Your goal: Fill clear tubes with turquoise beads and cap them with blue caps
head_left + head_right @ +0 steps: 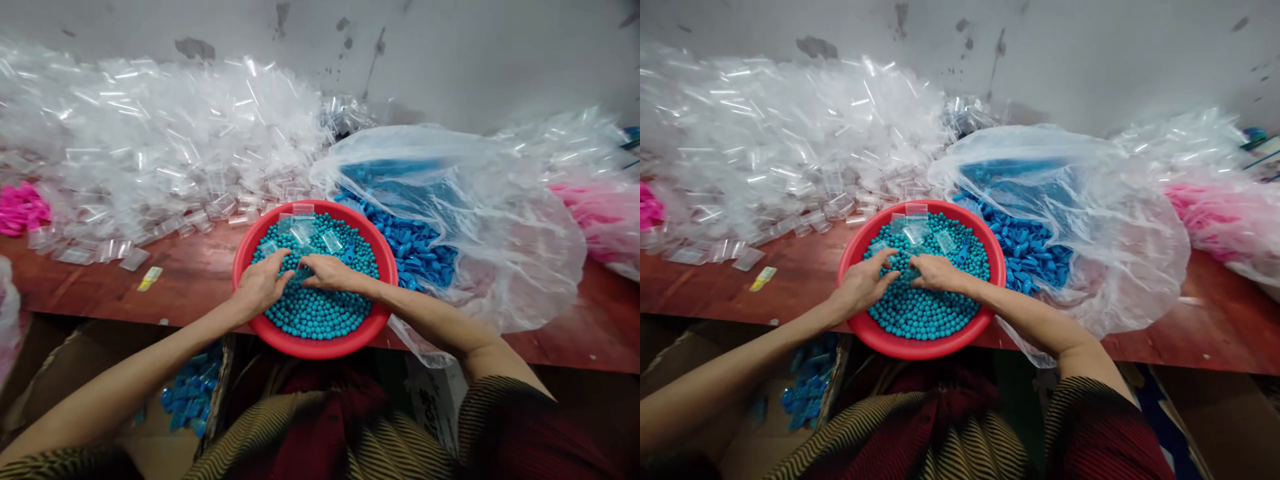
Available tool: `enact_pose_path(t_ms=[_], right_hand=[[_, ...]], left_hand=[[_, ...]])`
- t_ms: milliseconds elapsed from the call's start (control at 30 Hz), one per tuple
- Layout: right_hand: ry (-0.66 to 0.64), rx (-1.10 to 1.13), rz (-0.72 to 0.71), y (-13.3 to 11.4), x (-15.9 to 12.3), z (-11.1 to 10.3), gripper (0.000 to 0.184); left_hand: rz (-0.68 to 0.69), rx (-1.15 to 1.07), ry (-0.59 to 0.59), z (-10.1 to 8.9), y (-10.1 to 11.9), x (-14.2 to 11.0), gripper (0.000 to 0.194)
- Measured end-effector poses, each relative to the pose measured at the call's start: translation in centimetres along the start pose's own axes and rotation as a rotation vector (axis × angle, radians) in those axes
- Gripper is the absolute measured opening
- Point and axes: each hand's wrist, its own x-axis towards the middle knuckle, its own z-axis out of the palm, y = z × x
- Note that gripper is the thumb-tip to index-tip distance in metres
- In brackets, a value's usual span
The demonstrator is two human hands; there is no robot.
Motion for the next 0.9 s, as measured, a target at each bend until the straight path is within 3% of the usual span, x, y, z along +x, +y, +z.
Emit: enact_pose_path(t_ms=[100,200,300,433,533,600,667,733,900], right_hand=[[0.008,0.397,0.176,0.2,-0.6,-0.1,0.016],[-0.11,0.778,0.332,-0.2,-1.1,0.3,0.006],[-0.171,0.88,0.348,-0.3,-1.6,1.1,0.006],[-0.053,0.728,0.275,0.0,-2.1,1.9,0.013],[-0.061,0.523,0.216,0.1,-2.5,1.2,0.016],[-0.006,0.309,0.174,0.0,-2.5,0.0,0.015],[0.171,0.081,0.178,0.0,-2.1,-1.0,0.014],[0.307,-0.062,0.19,0.1,-1.1,-1.6,0.024],[0.17,-0.096,0.032,1.1,1.5,-0.5,0.047]], left_hand=[[-0.156,-0.149,-0.152,1.1,0.6,0.2,0.038],[-0.34,-0.444,-0.323,2.0,0.9,1.1,0.028],[-0.492,-0.734,-0.32,2.6,1.2,1.3,0.032],[-0.553,-0.913,-0.234,3.1,1.8,0.3,0.039],[-0.553,-0.942,-0.284,3.2,2.2,-0.5,0.041],[-0.451,-0.817,-0.29,3.1,2.1,-0.9,0.038],[-0.29,-0.588,-0.218,3.0,1.7,-0.9,0.036],[-0.172,-0.387,-0.149,2.9,1.2,-0.5,0.037],[-0.255,-0.301,-0.193,3.5,0.3,0.7,0.031]])
